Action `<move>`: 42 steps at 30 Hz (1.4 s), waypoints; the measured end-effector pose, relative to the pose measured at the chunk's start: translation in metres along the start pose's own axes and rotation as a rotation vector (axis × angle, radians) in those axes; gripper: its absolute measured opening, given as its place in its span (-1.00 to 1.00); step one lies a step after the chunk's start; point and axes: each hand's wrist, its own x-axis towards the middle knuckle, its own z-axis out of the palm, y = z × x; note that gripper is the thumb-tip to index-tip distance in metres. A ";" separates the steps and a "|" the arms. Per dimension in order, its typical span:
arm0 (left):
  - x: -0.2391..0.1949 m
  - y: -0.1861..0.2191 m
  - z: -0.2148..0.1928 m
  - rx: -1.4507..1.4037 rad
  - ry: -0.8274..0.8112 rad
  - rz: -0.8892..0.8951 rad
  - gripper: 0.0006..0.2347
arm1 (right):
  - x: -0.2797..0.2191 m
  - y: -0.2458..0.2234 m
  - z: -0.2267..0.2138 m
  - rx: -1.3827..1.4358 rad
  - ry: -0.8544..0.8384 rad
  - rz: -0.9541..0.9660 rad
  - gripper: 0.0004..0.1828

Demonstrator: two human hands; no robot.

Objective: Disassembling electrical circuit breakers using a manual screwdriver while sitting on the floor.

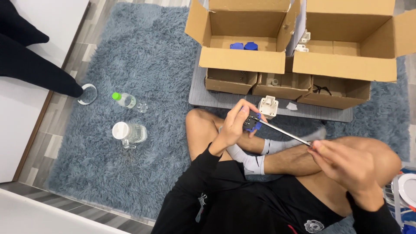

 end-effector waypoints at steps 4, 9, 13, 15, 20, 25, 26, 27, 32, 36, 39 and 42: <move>-0.001 0.007 0.003 0.031 0.024 -0.025 -0.79 | -0.010 0.010 0.011 -0.023 0.065 -0.101 -0.77; 0.002 -0.003 -0.001 0.127 -0.004 0.070 -0.83 | -0.020 0.028 0.022 0.547 -0.174 0.484 -0.56; 0.010 0.001 0.006 0.124 0.108 -0.017 -0.78 | -0.017 0.022 0.023 0.075 0.005 0.060 -0.71; 0.015 0.002 0.003 0.155 0.075 -0.062 -0.77 | -0.003 0.014 0.013 0.053 0.056 -0.074 -0.74; 0.014 0.003 0.002 0.249 0.054 -0.001 -0.81 | -0.021 0.040 0.038 0.595 -0.098 0.428 -0.59; 0.025 -0.003 0.002 0.310 0.061 0.097 -0.79 | -0.008 0.037 0.035 0.585 -0.061 0.361 -0.68; 0.029 -0.001 0.003 0.328 0.085 0.120 -0.80 | -0.004 0.036 0.036 0.545 -0.032 0.334 -0.68; 0.030 0.001 0.005 0.344 0.113 0.139 -0.80 | -0.002 0.033 0.035 0.508 -0.009 0.309 -0.68; 0.041 0.000 0.003 0.435 0.136 0.150 -0.79 | 0.000 0.041 0.031 0.358 -0.028 0.266 -0.73; 0.041 0.008 0.015 0.313 0.127 0.135 -0.78 | -0.007 0.044 0.029 0.322 -0.009 0.199 -0.69; 0.041 0.008 0.015 0.317 0.154 0.129 -0.81 | -0.010 0.048 0.029 0.253 0.015 0.155 -0.74; 0.042 0.006 0.018 0.273 0.120 0.149 -0.81 | -0.006 0.046 0.027 0.279 0.004 0.166 -0.75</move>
